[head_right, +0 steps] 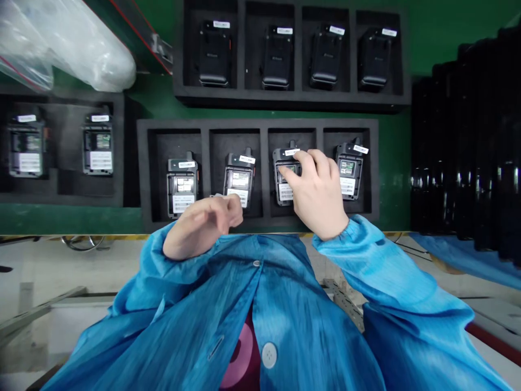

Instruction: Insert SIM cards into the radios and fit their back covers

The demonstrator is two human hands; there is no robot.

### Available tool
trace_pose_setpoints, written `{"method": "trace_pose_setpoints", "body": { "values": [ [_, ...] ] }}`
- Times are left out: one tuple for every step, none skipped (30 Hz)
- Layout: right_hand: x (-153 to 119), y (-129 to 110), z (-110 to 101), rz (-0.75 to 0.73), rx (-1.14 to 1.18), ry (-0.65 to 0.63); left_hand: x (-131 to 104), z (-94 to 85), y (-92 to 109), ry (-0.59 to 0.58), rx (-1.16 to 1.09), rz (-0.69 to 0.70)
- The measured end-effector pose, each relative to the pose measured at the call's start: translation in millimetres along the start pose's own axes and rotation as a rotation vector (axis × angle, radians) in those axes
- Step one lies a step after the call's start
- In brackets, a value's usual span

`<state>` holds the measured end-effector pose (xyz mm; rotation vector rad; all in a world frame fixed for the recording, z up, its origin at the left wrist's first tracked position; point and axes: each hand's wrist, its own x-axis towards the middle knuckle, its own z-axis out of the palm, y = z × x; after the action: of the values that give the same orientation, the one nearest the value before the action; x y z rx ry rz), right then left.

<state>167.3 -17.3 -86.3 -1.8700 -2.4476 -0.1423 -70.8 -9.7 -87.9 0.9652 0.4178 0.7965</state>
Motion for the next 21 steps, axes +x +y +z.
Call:
{"method": "trace_pose_setpoints", "body": {
  "values": [
    [0.5,0.4,1.6,0.004,0.000,-0.001,-0.3,-0.4,-0.7,-0.017,-0.074,-0.016],
    [0.8,1.5,3.3,0.004,0.002,-0.005,-0.3,-0.5,-0.7,-0.036,-0.139,-0.030],
    [1.0,3.0,4.9,0.000,0.008,-0.011,-0.2,-0.4,0.0,-0.053,-0.203,-0.040],
    [1.1,4.5,5.8,-0.005,0.017,-0.018,-0.1,-0.1,0.9,-0.071,-0.264,-0.044],
    [1.3,5.8,5.4,-0.010,0.029,-0.024,0.0,0.3,1.7,-0.099,-0.323,-0.037],
    [1.6,6.0,3.2,-0.015,0.044,-0.023,-0.1,0.6,2.4,-0.131,-0.379,-0.023],
    [2.1,4.9,-0.8,-0.014,0.066,-0.008,-0.3,0.8,2.6,-0.166,-0.433,-0.007],
    [2.7,2.0,-6.9,-0.001,0.096,0.018,-0.8,0.9,2.4,-0.211,-0.479,0.012],
    [3.6,-2.8,-14.7,0.015,0.141,0.061,-1.5,0.7,1.8,-0.255,-0.516,0.031],
    [4.6,-9.5,-23.6,0.032,0.206,0.106,-2.4,0.1,0.8,-0.297,-0.545,0.044],
    [6.0,-17.8,-33.0,0.038,0.298,0.134,-3.5,-0.7,-0.3,-0.338,-0.570,0.049],
    [7.8,-26.9,-42.0,0.029,0.419,0.127,-4.5,-1.9,-1.5,-0.380,-0.589,0.047],
    [10.2,-36.5,-49.9,0.008,0.560,0.075,-5.6,-3.3,-2.6,-0.426,-0.601,0.045],
    [13.0,-45.8,-56.1,-0.015,0.708,-0.013,-6.6,-5.0,-3.6,-0.470,-0.605,0.046],
    [16.3,-54.3,-60.4,-0.024,0.848,-0.120,-7.4,-6.9,-4.3,-0.511,-0.600,0.052],
    [19.8,-61.9,-62.9,-0.014,0.966,-0.233,-8.1,-8.9,-4.9,-0.549,-0.586,0.064],
    [23.2,-68.2,-63.9,0.011,1.060,-0.329,-8.7,-11.2,-5.4,-0.577,-0.562,0.078],
    [26.3,-73.3,-63.7,0.045,1.128,-0.405,-9.2,-13.4,-5.8,-0.598,-0.531,0.096],
    [28.9,-77.4,-62.8,0.075,1.175,-0.457,-9.8,-15.8,-6.1,-0.612,-0.492,0.114],
    [30.8,-80.5,-61.7,0.093,1.212,-0.489,-10.5,-18.1,-6.4,-0.619,-0.448,0.131],
    [31.9,-82.8,-60.6,0.102,1.238,-0.504,-11.5,-20.2,-6.5,-0.618,-0.400,0.140]
  ]
}}
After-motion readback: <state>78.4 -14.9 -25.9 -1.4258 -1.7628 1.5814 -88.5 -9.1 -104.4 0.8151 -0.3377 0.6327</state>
